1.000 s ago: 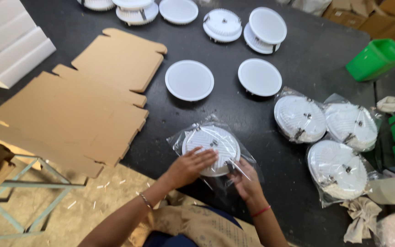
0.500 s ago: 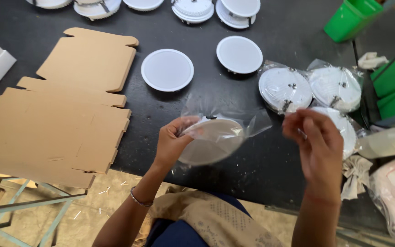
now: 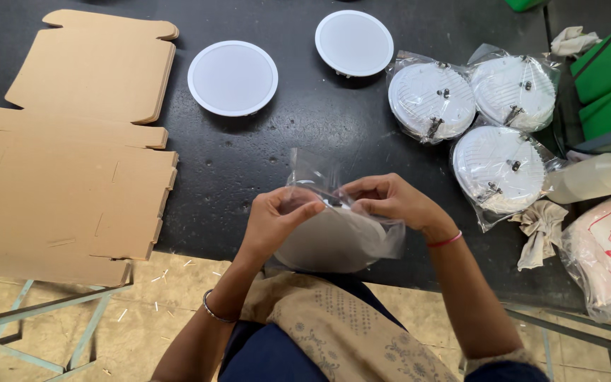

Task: The person wipes the white face of round LED panel lights with a cloth, then slides each cleaned panel into a clear plastic bag and sets the bagged panels on the work table. They repeat the wipe-and-bag cycle for several panels, occasionally reaching for a fresh plastic bag from a packaged stack.

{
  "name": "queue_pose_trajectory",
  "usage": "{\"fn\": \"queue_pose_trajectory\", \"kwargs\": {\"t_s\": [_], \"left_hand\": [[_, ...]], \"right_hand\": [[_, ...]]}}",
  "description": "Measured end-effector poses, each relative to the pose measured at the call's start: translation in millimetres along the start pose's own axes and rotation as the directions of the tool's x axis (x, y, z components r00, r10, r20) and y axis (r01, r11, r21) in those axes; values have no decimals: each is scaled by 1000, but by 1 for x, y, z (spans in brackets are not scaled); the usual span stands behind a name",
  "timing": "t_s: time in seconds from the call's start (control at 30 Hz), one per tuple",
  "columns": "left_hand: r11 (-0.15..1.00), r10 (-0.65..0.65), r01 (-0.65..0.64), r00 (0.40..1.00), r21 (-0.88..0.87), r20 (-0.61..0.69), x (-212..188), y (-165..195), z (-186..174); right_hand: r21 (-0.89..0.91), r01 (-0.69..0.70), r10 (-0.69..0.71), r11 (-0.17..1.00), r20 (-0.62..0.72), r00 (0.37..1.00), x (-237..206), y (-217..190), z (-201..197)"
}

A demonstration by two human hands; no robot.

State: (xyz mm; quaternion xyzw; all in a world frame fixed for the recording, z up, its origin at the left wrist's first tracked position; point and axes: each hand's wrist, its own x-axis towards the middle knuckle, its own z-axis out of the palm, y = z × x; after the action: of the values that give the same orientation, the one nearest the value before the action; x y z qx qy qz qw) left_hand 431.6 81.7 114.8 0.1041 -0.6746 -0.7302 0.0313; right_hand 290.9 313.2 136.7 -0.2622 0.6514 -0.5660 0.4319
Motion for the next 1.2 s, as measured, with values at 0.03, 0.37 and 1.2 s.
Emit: {"fn": "queue_pose_trajectory", "kwargs": {"t_s": [0.03,0.37,1.2], "left_hand": [[1000,-6,6,1000,31,1,1,5,1],[588,620,-542,779,601,96,-2,51,15],[631,359,-480,877,609,320,-31,70,35]], "right_hand": [[-67,3,-1,998,19,1000,1,-5,1],[-574,222,-129,788,198,972,-4,-52,18],[-631,244,-224,737,112,968,13,7,1]]}}
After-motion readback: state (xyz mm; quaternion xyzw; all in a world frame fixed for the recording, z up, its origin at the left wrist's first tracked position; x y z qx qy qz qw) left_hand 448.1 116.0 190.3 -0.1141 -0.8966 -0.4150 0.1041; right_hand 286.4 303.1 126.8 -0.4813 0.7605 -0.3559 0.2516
